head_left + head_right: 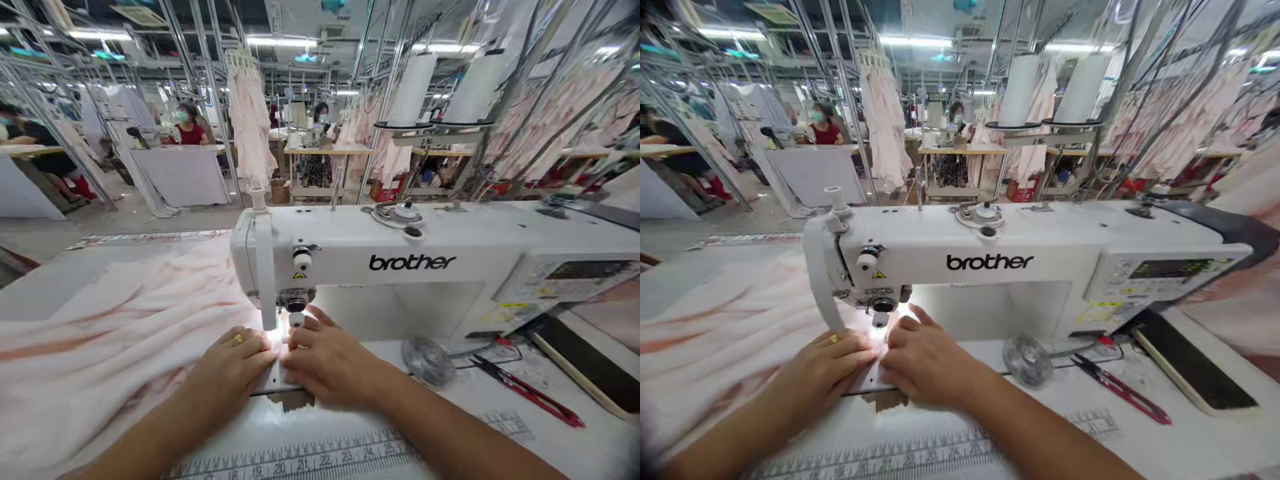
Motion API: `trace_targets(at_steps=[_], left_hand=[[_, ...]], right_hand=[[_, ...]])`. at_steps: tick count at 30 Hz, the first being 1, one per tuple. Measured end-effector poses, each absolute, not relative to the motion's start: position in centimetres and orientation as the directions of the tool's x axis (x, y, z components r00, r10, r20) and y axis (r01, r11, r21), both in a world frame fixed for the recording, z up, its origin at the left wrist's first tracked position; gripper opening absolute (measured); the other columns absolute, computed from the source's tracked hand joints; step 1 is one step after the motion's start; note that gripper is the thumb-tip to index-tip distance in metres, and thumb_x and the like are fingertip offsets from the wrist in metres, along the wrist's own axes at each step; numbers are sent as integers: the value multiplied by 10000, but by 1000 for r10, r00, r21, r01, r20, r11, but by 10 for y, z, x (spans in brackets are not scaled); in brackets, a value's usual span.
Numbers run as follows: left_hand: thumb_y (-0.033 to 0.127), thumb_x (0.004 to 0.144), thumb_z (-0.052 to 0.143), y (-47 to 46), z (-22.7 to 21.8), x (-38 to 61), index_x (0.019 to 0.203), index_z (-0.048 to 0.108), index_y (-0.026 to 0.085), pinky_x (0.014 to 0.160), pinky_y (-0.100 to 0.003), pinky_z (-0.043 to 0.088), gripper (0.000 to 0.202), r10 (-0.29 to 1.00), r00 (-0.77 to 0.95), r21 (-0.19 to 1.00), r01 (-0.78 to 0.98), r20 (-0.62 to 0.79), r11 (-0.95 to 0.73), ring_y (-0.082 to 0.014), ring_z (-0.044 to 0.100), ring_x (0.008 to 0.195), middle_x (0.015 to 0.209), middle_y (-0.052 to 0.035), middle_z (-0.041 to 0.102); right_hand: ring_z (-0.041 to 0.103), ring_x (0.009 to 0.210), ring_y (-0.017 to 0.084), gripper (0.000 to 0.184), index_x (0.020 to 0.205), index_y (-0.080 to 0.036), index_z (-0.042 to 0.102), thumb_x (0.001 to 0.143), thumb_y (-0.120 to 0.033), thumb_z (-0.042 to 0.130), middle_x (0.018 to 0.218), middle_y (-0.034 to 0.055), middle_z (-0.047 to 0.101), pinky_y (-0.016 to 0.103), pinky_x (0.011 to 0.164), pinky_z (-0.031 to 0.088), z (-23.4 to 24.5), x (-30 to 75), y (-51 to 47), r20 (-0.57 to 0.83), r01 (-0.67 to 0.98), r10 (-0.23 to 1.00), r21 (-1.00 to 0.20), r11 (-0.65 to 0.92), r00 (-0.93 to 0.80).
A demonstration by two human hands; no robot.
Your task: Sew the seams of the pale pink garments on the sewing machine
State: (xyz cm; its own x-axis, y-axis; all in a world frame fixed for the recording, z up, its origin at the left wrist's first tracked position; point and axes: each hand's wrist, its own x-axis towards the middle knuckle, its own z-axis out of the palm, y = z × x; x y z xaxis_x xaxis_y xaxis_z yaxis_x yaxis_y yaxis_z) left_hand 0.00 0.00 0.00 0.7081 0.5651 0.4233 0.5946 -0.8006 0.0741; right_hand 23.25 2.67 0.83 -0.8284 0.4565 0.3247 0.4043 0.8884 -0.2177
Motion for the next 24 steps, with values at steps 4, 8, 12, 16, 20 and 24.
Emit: trace_targets(at_steps=[4,8,12,16,20,24], left_hand=[[145,1000,375,1,-2,-2,1084,629,165,792,-364,478,269,587,730,85,599,351,-796,-211,596,857,946,-60,675],[114,980,396,0,-1,-3,1018,640,167,833,-374,491,252,611,734,135,601,295,-788,-217,594,913,968,-62,667],[119,970,418,-2,2,-5,1029,636,172,870,-365,507,232,644,713,166,625,275,-763,-215,602,978,1084,-71,668],[122,961,430,-2,0,-9,1144,619,188,933,-357,498,272,659,690,159,645,299,-747,-202,617,1035,1191,-69,663],[90,924,439,-2,-12,-15,1186,613,202,983,-367,479,334,672,661,136,672,333,-728,-207,619,1093,1212,-64,670],[72,887,470,1,-22,-18,1219,609,215,977,-380,488,387,712,640,120,713,289,-690,-224,624,1111,1250,-69,661]], right_hand=[[552,970,155,157,1020,-192,648,984,-268,516,1068,13,657,361,1141,159,5,233,26,390,413,482,-252,875,-785],[544,1100,154,205,1171,-201,588,991,-271,519,1190,13,645,355,1160,124,4,231,23,336,381,475,-308,872,-813],[525,1175,170,240,1221,-230,578,1001,-303,517,1191,6,662,396,1173,89,4,229,22,294,413,492,-294,862,-820],[523,1174,192,257,1240,-222,576,1010,-313,507,1121,-2,691,416,1176,58,4,228,22,287,429,481,-226,874,-828],[505,1185,209,250,1235,-218,568,1014,-307,492,1162,-9,676,417,1182,-19,5,227,20,279,452,482,-167,876,-831],[447,1254,217,259,1229,-226,557,1003,-346,514,1245,-16,639,410,1181,-110,5,225,18,238,506,540,-193,841,-807]])
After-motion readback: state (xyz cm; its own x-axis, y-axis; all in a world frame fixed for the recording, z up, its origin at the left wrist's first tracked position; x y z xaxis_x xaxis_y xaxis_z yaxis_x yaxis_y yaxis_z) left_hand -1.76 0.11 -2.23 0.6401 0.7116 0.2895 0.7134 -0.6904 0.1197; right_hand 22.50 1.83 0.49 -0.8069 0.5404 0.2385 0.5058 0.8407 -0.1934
